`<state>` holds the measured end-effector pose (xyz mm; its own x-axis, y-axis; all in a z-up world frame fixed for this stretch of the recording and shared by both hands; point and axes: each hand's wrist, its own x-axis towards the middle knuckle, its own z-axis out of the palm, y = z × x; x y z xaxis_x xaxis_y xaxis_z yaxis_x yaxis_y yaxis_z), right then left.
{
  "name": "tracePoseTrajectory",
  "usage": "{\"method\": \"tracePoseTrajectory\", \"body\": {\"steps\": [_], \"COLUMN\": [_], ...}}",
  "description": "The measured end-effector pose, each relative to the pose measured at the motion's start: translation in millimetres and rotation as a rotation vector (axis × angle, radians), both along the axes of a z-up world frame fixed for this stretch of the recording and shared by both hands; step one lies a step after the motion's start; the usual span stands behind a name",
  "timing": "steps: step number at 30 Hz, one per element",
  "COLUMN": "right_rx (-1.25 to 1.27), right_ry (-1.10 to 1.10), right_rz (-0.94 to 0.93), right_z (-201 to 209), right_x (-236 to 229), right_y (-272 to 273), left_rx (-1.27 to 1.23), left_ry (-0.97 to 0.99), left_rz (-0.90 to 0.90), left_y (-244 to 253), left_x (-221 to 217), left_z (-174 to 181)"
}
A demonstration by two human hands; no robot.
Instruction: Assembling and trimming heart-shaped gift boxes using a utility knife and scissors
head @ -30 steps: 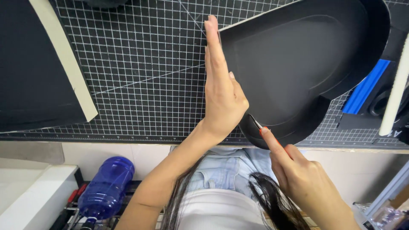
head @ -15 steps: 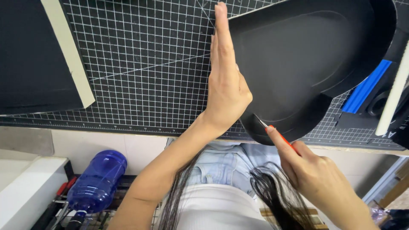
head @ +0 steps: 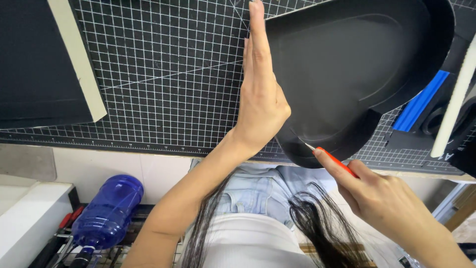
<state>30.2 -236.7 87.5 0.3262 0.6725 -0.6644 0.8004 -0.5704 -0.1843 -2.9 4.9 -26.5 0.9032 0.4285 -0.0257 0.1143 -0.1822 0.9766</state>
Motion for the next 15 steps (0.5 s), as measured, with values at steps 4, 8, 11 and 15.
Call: {"method": "tracePoseTrajectory", "body": {"steps": [4, 8, 11, 15], "right_rx": [-0.005, -0.004, -0.27, 0.161], "right_ry": [-0.027, -0.039, 0.233, 0.276], "right_rz": [0.024, 0.035, -0.232, -0.683], "right_z": [0, 6, 20, 33], "right_x": [1, 6, 22, 20], "right_y": [-6, 3, 14, 12], "left_rx": [0.007, 0.019, 0.046, 0.27], "left_ry": [-0.004, 0.032, 0.053, 0.051], "left_rz": [-0.006, -0.017, -0.045, -0.254], "left_y": [1, 0, 4, 32], "left_x": [0, -1, 9, 49], "left_z": [0, 2, -3, -23]}}
